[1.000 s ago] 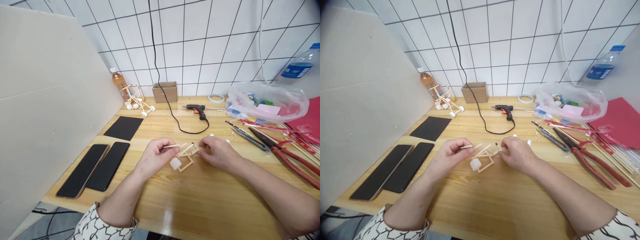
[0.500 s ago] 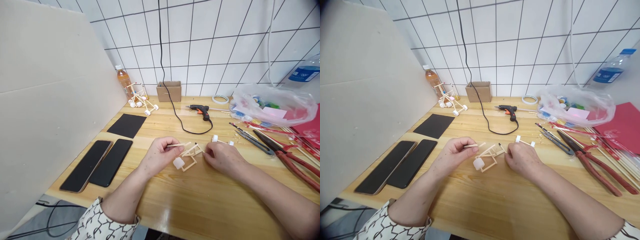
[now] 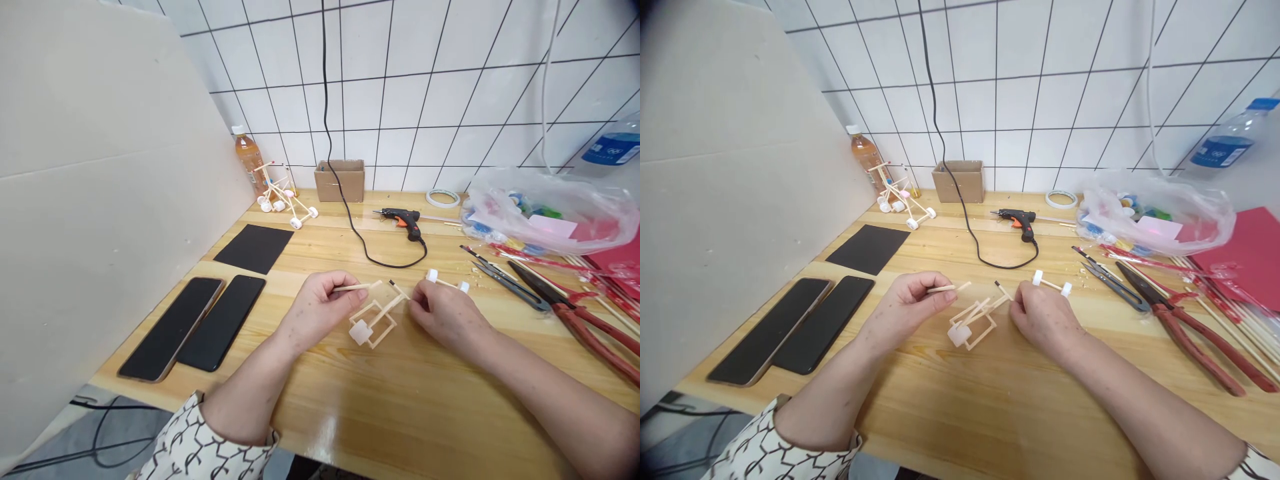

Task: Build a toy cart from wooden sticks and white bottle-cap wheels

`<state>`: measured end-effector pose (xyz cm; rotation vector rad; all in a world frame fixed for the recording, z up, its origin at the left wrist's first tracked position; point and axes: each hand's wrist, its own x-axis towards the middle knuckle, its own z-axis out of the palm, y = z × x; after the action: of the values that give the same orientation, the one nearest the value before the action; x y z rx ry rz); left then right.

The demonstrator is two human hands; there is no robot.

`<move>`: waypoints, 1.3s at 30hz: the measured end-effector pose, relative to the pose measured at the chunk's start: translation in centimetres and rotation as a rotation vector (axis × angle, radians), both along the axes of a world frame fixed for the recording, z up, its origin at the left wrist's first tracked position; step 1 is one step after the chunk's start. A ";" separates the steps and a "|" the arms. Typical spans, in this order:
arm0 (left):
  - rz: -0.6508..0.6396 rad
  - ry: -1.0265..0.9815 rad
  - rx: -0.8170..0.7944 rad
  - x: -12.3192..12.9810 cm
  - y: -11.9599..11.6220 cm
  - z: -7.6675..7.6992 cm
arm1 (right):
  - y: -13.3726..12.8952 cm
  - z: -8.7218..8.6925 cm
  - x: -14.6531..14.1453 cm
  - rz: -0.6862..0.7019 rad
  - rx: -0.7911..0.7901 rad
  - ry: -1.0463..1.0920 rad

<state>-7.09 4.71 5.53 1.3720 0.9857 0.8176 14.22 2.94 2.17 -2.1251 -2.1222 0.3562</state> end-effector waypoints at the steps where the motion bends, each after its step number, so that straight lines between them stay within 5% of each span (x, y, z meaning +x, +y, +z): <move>1: 0.002 -0.003 0.002 -0.1 0.0 0.0 | 0.1 -0.1 0.1 -0.013 0.012 0.064; 9: 0.029 -0.059 -0.005 -0.3 0.1 0.1 | 0.4 0.4 0.2 -0.201 -0.057 0.996; 14: 0.147 -0.095 0.071 -0.8 0.5 0.0 | 0.2 1.2 0.1 -0.264 -0.011 1.370; 28: 0.140 -0.125 0.066 -0.7 0.4 -0.3 | -0.7 3.1 -0.6 -0.338 0.344 1.371; 39: 0.108 -0.041 0.018 -0.4 0.5 -0.3 | -0.8 3.2 -1.0 -0.322 0.335 1.439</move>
<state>-7.52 5.22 5.22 1.3209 1.0297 0.9332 13.22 2.17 5.36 -1.2100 -0.8880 0.9839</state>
